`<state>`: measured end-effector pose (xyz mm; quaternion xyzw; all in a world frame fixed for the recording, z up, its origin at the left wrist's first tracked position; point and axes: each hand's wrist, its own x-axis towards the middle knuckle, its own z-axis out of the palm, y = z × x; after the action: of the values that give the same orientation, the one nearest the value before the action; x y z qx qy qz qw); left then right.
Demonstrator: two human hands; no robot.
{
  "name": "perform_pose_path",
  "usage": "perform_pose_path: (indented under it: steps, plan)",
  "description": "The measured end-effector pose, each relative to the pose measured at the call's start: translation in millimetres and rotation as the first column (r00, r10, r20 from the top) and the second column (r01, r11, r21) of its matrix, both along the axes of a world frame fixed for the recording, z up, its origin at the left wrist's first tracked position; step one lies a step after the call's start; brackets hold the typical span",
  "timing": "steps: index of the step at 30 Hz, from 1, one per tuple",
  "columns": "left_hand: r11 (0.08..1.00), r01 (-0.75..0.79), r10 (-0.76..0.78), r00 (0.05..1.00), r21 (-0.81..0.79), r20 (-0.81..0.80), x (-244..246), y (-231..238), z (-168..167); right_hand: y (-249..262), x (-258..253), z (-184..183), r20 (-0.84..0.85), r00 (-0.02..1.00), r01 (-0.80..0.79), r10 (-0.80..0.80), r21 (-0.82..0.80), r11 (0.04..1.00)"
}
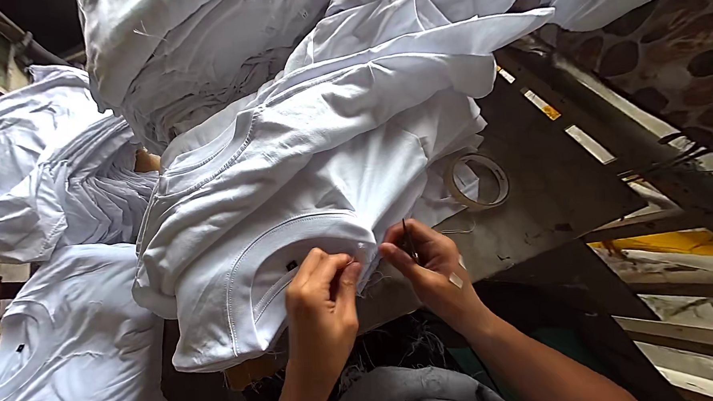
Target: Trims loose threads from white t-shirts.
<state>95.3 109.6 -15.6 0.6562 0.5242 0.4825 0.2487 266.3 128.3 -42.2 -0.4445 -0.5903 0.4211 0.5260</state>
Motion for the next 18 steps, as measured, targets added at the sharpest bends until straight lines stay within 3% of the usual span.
perform_pose_path:
  steps: [3, 5, 11, 18]
  plan:
    - [0.999, 0.030, -0.025, 0.986, -0.027, 0.164, -11.6, -7.2, -0.8, -17.6, 8.7, -0.1, 0.452, 0.870, 0.094, -0.196, 0.239, 0.967]
    - [0.994, 0.088, -0.063, 0.951, -0.070, 0.303, -7.4, -9.1, -3.1, -32.5, 2.7, 4.0, 0.572, 0.780, 0.063, -0.252, 0.328, 0.943]
    - [0.994, 0.074, -0.044, 0.949, -0.084, 0.312, 4.7, -15.6, -10.0, -42.1, -18.0, 3.8, 0.674, 0.658, 0.010, -0.335, 0.438, 0.899]
    - [0.994, 0.067, -0.040, 0.959, -0.087, 0.282, 5.6, -15.2, -12.3, -31.9, -31.8, 5.0, 0.684, 0.656, 0.021, -0.319, 0.406, 0.913]
